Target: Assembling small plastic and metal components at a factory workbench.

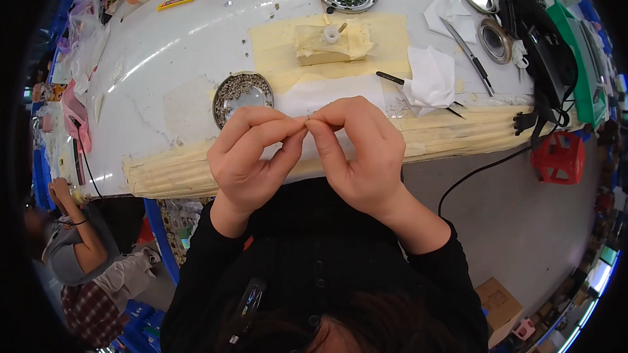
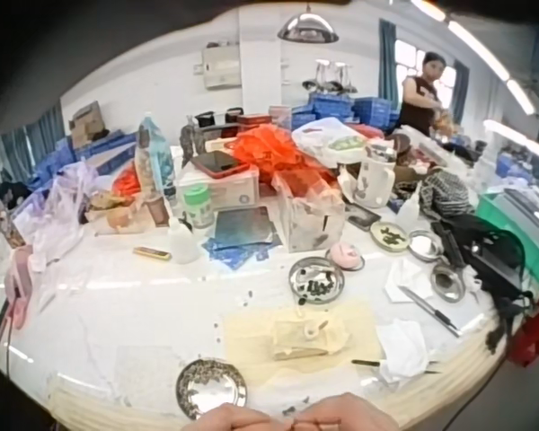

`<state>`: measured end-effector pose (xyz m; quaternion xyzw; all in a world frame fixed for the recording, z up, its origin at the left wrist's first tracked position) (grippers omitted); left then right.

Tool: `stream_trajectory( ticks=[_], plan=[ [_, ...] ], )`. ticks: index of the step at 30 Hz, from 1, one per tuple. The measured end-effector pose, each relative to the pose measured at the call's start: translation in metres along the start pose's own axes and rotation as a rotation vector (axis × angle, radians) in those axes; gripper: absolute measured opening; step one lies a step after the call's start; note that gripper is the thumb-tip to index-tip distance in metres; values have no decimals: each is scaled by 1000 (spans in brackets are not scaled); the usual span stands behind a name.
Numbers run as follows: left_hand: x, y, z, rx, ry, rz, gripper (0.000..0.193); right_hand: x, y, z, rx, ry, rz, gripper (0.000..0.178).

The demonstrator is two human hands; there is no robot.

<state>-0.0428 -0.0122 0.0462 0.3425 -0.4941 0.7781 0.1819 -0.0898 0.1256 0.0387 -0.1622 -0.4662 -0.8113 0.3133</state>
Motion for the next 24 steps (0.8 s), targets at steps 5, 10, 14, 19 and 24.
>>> stream_trajectory(
  ticks=[5,10,14,19,24],
  plan=[
    [4,-1,4,-155,76,16,28,-13,-15,-19,863,310,-515,15],
    [3,0,5,-226,76,63,24,-16,-14,-21,990,371,-545,17],
    [2,3,7,-144,-24,120,22,-15,-10,-17,837,237,-529,14],
    [4,-1,6,-48,-27,42,23,-15,-16,-15,843,218,-517,15],
    [4,-4,5,-28,-6,-67,27,-14,-18,-20,1049,378,-702,15]
  ],
)
Point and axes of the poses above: each hand's wrist, its own x-axis towards the middle knuckle, its own z-axis out of the back of the hand, y = z × x, the point moved 6 cm from there along x, towards the middle knuckle, and after that the axes turned 9 degrees about -x, right-handed, at the moved point
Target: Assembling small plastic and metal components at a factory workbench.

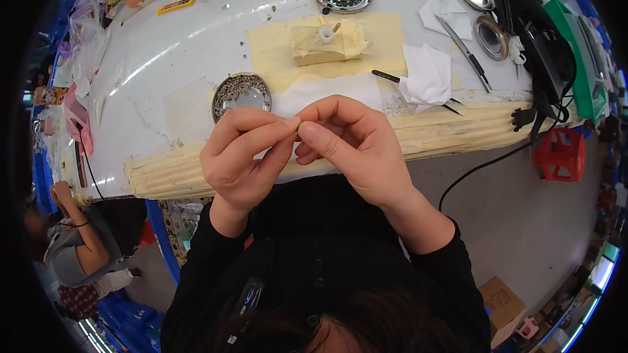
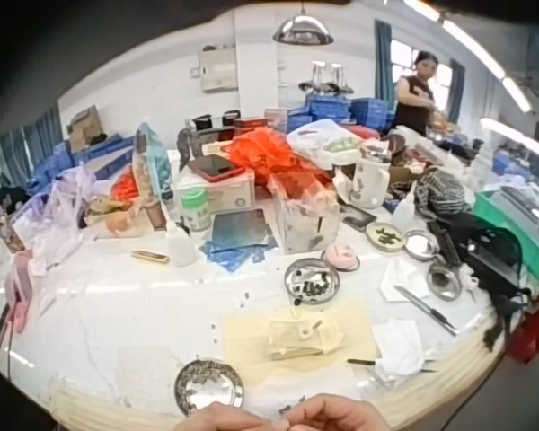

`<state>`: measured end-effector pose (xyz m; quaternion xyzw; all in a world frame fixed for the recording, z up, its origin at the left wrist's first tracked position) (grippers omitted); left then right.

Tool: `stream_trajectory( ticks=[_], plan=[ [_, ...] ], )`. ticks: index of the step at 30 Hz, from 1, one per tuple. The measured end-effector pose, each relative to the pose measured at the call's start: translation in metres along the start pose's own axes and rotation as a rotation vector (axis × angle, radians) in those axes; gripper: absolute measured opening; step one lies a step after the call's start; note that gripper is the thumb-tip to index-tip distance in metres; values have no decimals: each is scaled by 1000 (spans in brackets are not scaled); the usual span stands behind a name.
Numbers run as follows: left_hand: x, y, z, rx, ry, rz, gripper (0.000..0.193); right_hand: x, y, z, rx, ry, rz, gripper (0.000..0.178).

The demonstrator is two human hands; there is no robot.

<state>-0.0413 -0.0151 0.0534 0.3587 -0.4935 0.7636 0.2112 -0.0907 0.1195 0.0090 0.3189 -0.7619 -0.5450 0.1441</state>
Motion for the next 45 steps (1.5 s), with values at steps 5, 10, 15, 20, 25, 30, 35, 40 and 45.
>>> stream_trajectory(
  ticks=[5,10,15,20,25,30,35,40,45],
  plan=[
    [-2,0,-4,45,-4,-30,26,-1,4,6,-226,-155,262,14],
    [-2,2,-6,106,-22,20,25,-18,34,-18,-1183,-460,1017,20],
    [-2,3,-6,90,-10,38,25,-12,32,-8,-1019,-409,778,12],
    [-1,2,-5,32,1,31,24,-5,13,4,-491,-310,381,5],
    [1,1,-5,12,3,43,24,-3,10,3,-329,-282,259,5],
    [-3,4,-8,105,0,11,25,-12,31,-11,-1139,-430,860,14],
    [-8,7,-8,72,1,48,26,-9,25,-4,-999,-379,730,11],
    [-9,6,-6,-3,3,16,27,-5,16,7,-491,-208,319,7],
    [-9,4,-6,-14,2,5,29,-5,14,6,-542,-243,342,6]
  ],
)
Point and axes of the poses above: each hand's wrist, its own x-axis towards the middle knuckle, its own z-axis out of the back of the hand, y = z × x, the point moved 6 cm from there along x, towards the middle knuckle, and after that the axes turned 9 degrees about -x, right-handed, at the moved point
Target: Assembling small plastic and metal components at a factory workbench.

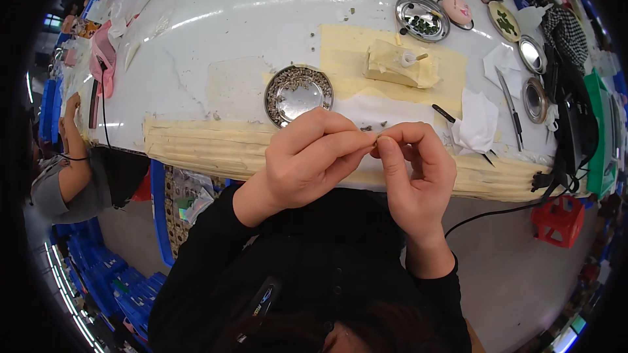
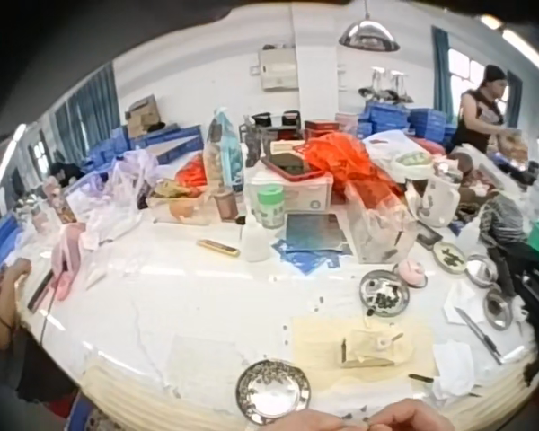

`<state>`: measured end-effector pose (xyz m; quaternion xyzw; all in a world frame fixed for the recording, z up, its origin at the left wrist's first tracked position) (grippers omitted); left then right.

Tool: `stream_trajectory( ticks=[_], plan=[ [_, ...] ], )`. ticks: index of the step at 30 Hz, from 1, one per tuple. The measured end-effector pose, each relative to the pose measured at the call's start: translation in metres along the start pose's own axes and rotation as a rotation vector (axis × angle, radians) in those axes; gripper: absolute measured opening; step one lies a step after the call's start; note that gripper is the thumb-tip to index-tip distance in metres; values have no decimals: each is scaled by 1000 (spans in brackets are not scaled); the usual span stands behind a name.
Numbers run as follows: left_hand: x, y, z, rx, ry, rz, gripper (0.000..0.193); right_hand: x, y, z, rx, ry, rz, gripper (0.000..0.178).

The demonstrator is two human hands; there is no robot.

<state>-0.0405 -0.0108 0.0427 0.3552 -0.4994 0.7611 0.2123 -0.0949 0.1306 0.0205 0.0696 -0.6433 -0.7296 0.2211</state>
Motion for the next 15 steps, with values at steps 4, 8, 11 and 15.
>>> stream_trajectory(
  ticks=[4,8,11,15],
  plan=[
    [-1,2,1,22,-19,4,30,0,1,-2,5,2,-1,4],
    [-2,1,-1,59,-1,-19,30,2,0,0,-36,20,22,5],
    [1,1,0,26,1,14,29,2,0,0,30,42,-49,7],
    [0,4,2,-31,-19,106,25,3,0,-3,129,84,-101,10]
  ],
)
Point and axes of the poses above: each hand's wrist, its own x-axis towards the middle knuckle, its own z-axis out of the back of the hand, y = z × x, the point moved 6 cm from there along x, towards the middle knuckle, and after that the axes turned 9 degrees about -x, right-handed, at the moved point
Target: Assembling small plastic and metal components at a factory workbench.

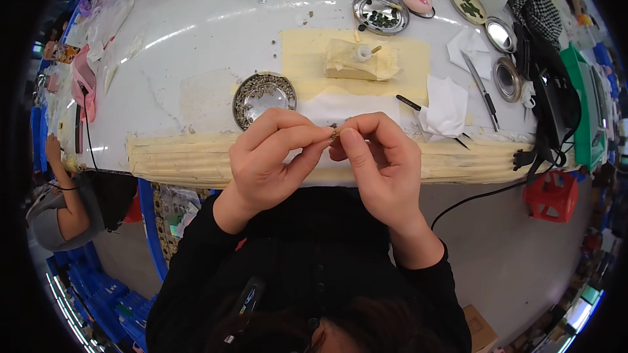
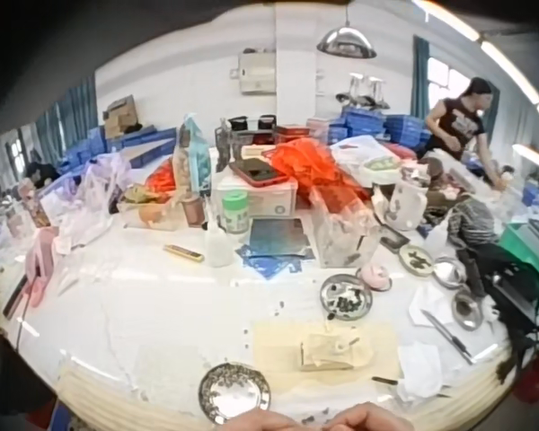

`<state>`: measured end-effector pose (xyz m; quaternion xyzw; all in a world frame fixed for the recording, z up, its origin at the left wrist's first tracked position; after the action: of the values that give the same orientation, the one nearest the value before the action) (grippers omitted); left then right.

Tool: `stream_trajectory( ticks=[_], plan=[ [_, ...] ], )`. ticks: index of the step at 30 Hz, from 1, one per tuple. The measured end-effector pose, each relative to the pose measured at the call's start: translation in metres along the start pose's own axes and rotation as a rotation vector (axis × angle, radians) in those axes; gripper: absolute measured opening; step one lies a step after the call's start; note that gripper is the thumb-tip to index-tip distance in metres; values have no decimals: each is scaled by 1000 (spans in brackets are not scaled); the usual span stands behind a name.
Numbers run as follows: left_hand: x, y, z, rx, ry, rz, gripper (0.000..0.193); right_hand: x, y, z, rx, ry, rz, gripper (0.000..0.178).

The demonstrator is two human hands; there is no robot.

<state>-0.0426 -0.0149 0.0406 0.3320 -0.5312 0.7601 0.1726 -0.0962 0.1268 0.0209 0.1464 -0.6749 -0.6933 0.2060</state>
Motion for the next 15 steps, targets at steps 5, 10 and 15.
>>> stream_trajectory(
  ticks=[5,10,15],
  plan=[
    [3,-2,-1,15,11,11,23,0,-4,1,66,36,-39,11],
    [0,-1,-3,38,26,-21,23,0,-9,1,130,60,-60,9],
    [-1,-1,-4,51,41,-52,28,0,-10,2,117,41,-74,9]
  ],
)
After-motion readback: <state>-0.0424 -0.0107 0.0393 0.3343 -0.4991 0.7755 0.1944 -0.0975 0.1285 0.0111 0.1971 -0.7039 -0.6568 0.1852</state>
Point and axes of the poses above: each hand's wrist, its own x-axis towards the middle knuckle, its own z-axis out of the back of the hand, y = z × x, the point moved 6 cm from there along x, towards the middle knuckle, and after that the axes turned 9 degrees about -x, right-handed, at the moved point
